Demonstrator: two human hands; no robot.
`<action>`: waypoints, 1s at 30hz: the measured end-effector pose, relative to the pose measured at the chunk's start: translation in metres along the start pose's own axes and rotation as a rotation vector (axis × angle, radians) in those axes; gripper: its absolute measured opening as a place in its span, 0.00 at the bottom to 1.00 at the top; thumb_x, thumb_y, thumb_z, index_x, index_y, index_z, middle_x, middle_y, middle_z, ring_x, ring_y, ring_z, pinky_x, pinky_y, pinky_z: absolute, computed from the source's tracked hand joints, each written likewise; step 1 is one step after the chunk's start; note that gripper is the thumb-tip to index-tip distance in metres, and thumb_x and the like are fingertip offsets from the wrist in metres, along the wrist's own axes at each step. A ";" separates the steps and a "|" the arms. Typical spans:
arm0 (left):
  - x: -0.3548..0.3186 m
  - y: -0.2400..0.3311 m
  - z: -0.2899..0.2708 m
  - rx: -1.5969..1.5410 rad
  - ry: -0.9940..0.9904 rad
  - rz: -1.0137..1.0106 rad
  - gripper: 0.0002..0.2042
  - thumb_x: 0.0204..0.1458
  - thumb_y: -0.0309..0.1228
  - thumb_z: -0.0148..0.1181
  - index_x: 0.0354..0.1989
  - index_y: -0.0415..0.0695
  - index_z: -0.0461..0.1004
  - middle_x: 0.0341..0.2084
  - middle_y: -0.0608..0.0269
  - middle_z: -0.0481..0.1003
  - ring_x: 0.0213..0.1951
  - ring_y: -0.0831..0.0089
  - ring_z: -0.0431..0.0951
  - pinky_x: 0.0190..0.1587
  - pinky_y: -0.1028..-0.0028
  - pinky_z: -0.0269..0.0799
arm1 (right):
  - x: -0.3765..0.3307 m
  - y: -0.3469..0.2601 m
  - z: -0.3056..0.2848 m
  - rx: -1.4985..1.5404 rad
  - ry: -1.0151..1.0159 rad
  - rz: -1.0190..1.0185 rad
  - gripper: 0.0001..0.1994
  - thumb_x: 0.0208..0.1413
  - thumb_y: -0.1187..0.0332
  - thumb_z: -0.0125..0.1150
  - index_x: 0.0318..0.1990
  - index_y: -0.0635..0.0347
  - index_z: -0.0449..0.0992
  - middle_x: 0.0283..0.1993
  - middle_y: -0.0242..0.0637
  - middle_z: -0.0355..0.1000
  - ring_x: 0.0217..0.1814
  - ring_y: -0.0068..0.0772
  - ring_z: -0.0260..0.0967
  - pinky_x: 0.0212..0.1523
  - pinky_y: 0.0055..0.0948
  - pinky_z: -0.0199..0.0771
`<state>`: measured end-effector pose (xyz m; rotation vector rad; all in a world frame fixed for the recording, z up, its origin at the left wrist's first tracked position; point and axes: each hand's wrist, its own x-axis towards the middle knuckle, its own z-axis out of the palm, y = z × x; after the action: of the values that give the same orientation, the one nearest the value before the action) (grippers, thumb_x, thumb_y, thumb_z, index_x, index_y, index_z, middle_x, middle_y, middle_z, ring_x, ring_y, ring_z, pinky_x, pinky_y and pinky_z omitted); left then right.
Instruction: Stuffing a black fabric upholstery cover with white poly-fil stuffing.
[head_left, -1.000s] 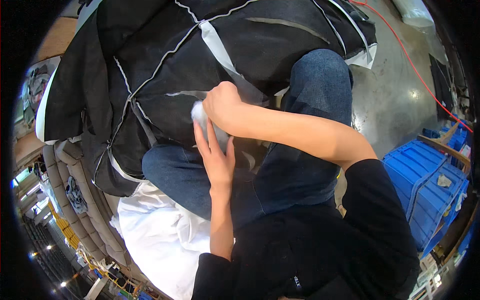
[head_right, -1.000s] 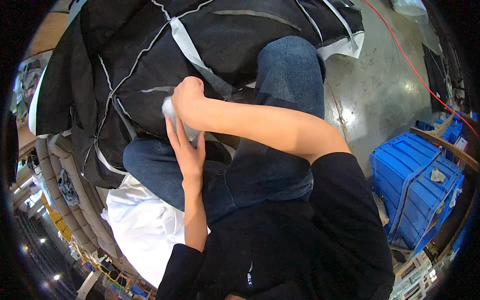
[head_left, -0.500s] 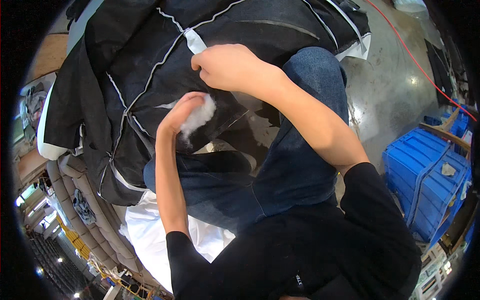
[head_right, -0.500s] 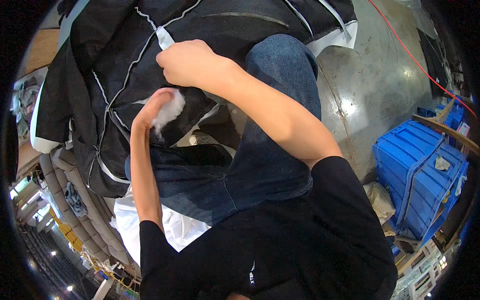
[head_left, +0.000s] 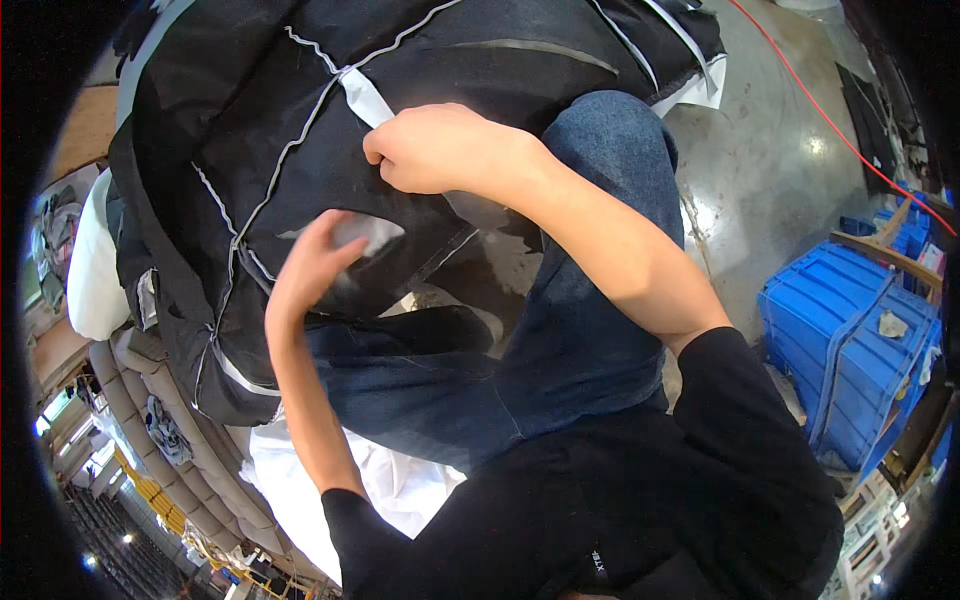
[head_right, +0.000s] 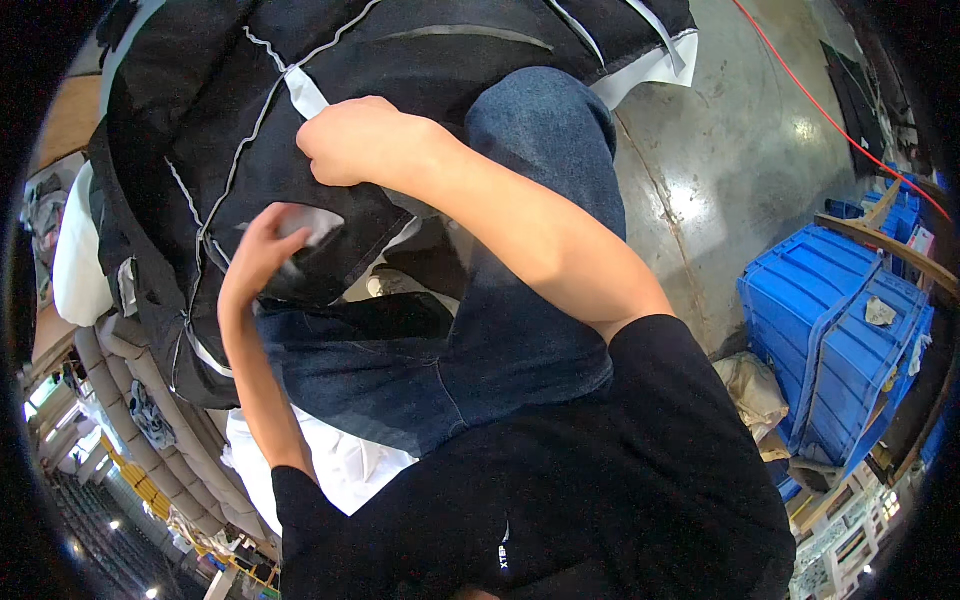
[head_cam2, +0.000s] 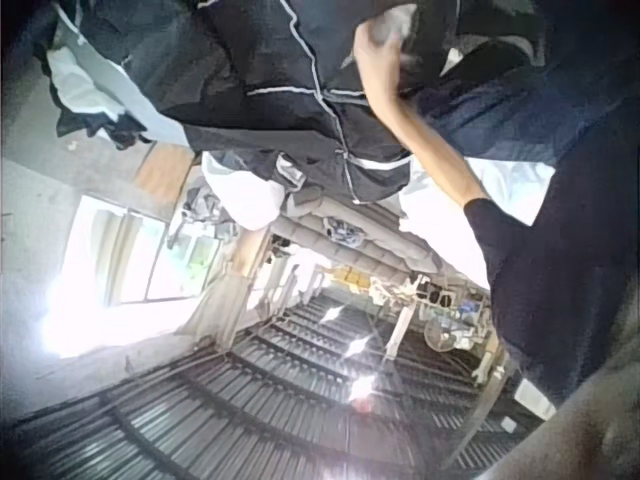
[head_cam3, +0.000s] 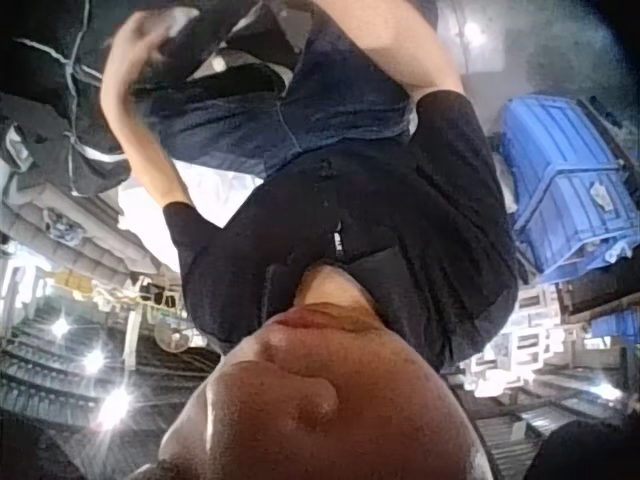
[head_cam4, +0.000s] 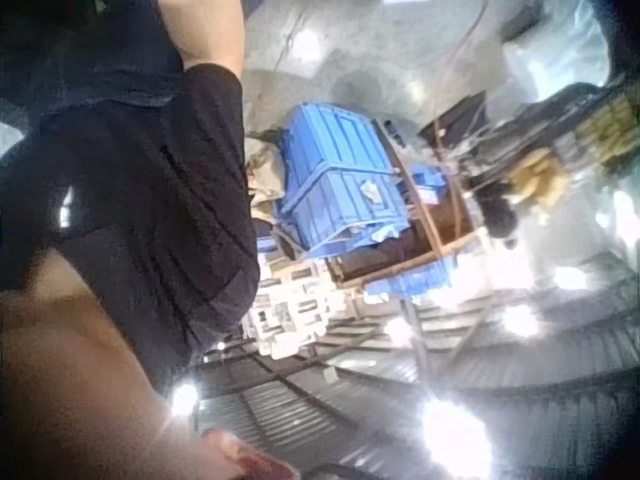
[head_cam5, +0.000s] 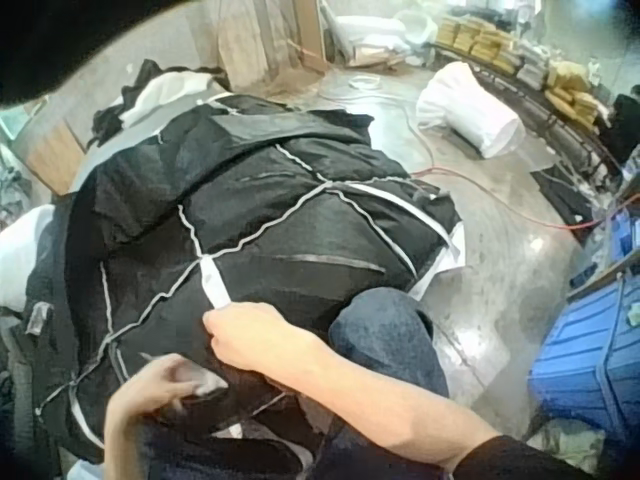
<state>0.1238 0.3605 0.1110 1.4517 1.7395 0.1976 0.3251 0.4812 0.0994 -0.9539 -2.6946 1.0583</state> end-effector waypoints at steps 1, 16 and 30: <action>-0.013 0.001 -0.006 0.344 0.110 -0.005 0.19 0.51 0.28 0.61 0.52 0.37 0.71 0.50 0.52 0.73 0.52 0.62 0.74 0.56 0.70 0.67 | -0.001 0.001 -0.001 -0.009 -0.002 0.007 0.13 0.50 0.69 0.52 0.42 0.56 0.79 0.38 0.45 0.78 0.43 0.48 0.75 0.44 0.43 0.74; 0.034 -0.027 0.030 -0.652 -0.148 -0.134 0.11 0.49 0.27 0.65 0.38 0.36 0.74 0.33 0.66 0.75 0.38 0.78 0.73 0.44 0.78 0.67 | 0.003 0.003 -0.001 0.056 -0.003 0.009 0.12 0.48 0.68 0.55 0.38 0.60 0.81 0.39 0.48 0.78 0.43 0.48 0.77 0.44 0.44 0.76; 0.016 -0.038 0.037 -0.099 0.121 0.231 0.08 0.56 0.27 0.54 0.37 0.35 0.74 0.31 0.56 0.74 0.37 0.66 0.73 0.42 0.71 0.67 | 0.001 0.003 -0.003 0.122 -0.026 -0.026 0.14 0.53 0.68 0.52 0.45 0.57 0.78 0.41 0.46 0.77 0.47 0.47 0.74 0.48 0.42 0.72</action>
<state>0.1209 0.3485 0.0572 1.5940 1.6292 0.4967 0.3268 0.4856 0.0999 -0.8881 -2.6197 1.2219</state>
